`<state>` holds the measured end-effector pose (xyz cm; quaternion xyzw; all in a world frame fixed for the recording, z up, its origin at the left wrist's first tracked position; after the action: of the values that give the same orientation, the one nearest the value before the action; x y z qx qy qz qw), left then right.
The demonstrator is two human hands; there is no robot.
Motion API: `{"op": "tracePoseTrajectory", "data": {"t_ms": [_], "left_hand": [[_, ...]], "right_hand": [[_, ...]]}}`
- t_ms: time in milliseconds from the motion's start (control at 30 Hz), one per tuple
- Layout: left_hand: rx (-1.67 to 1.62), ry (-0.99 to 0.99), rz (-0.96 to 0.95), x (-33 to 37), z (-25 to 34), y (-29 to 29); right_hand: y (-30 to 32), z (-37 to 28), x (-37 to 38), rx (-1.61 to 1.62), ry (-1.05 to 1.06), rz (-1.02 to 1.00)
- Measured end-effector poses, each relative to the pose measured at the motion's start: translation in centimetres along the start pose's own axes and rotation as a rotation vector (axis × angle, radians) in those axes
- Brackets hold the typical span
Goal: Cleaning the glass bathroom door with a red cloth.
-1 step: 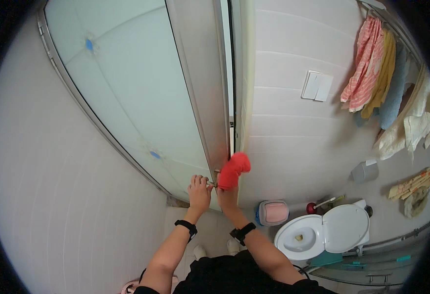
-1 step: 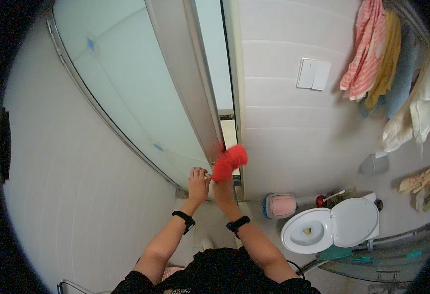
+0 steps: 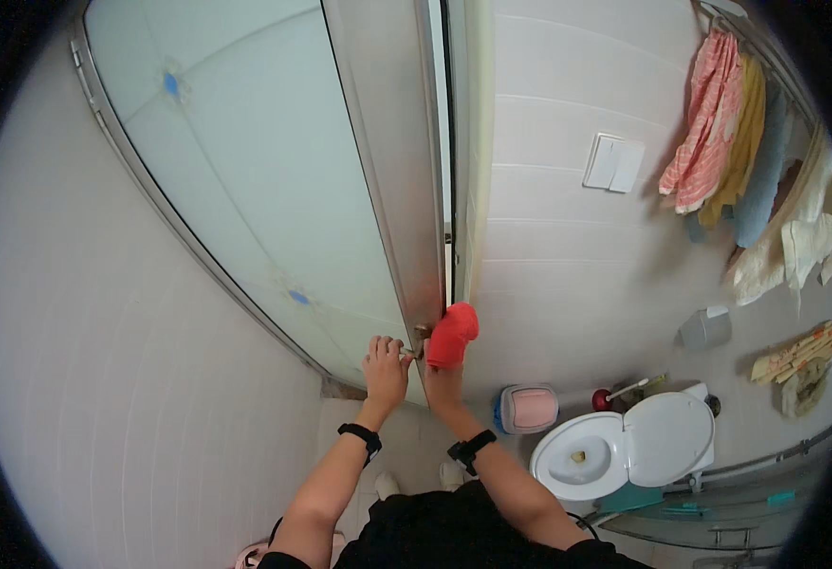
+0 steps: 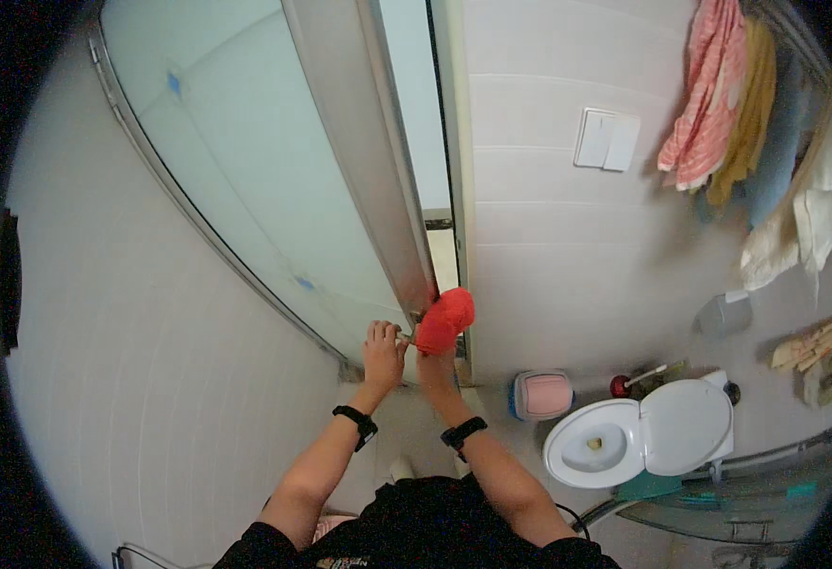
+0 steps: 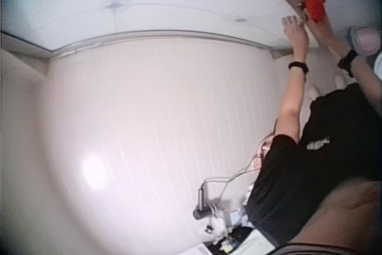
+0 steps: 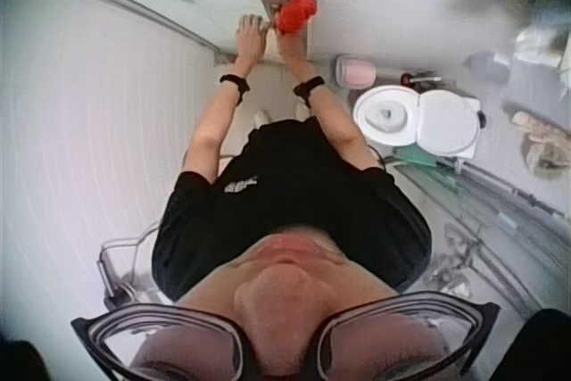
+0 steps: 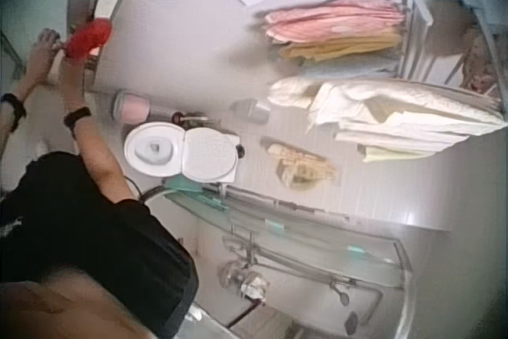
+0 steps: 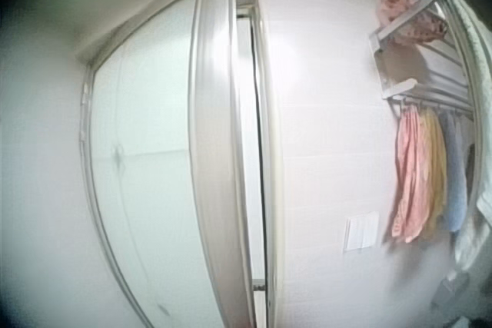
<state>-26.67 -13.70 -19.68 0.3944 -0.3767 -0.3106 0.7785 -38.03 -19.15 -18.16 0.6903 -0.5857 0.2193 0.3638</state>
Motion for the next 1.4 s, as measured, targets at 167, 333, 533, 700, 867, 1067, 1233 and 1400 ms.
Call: {"op": "tracePoseTrajectory", "data": {"t_ms": [167,333,533,700,867,1067,1233,1400], "left_hand": [[0.0,-0.03,0.023,0.0,-0.9,0.2],[-0.078,-0.084,-0.041,-0.2,-2.0,1.4],[-0.227,-0.123,-0.201,-0.5,-3.2,2.8],[-0.246,-0.218,-0.23,-1.2,-5.4,3.4],[-0.238,-0.229,-0.212,-1.7,-6.2,3.7],[-0.249,-0.263,-0.271,-1.7,-6.9,3.4],[-0.293,-0.249,-0.224,-1.9,-6.8,3.1],[-0.237,-0.234,-0.172,-2.4,-5.7,2.8]], "right_hand": [[1.9,-3.4,3.8,0.456,-0.452,0.206],[4.5,-11.9,11.9,0.45,-0.265,0.266],[0.4,-8.7,8.5,-0.038,0.058,0.253],[-1.6,-3.7,-1.7,-0.124,-0.139,0.284],[-2.6,-0.7,-6.4,0.257,-0.677,0.558],[-1.5,0.0,-6.6,0.548,-0.652,0.623],[-2.0,0.0,-7.0,0.511,-0.709,0.553],[-0.9,2.7,-7.2,0.425,-0.778,0.379]]}}
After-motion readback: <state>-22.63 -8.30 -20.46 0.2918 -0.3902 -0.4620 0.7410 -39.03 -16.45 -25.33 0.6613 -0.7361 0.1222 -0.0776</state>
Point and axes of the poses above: each hand's wrist, its own x-axis towards the middle knuckle, its own y-axis out of the back of the hand, z = x × y, the point moved 2 cm from there along x, towards the middle knuckle, and after that the axes turned 11 degrees about y, right-handed, at the moved point
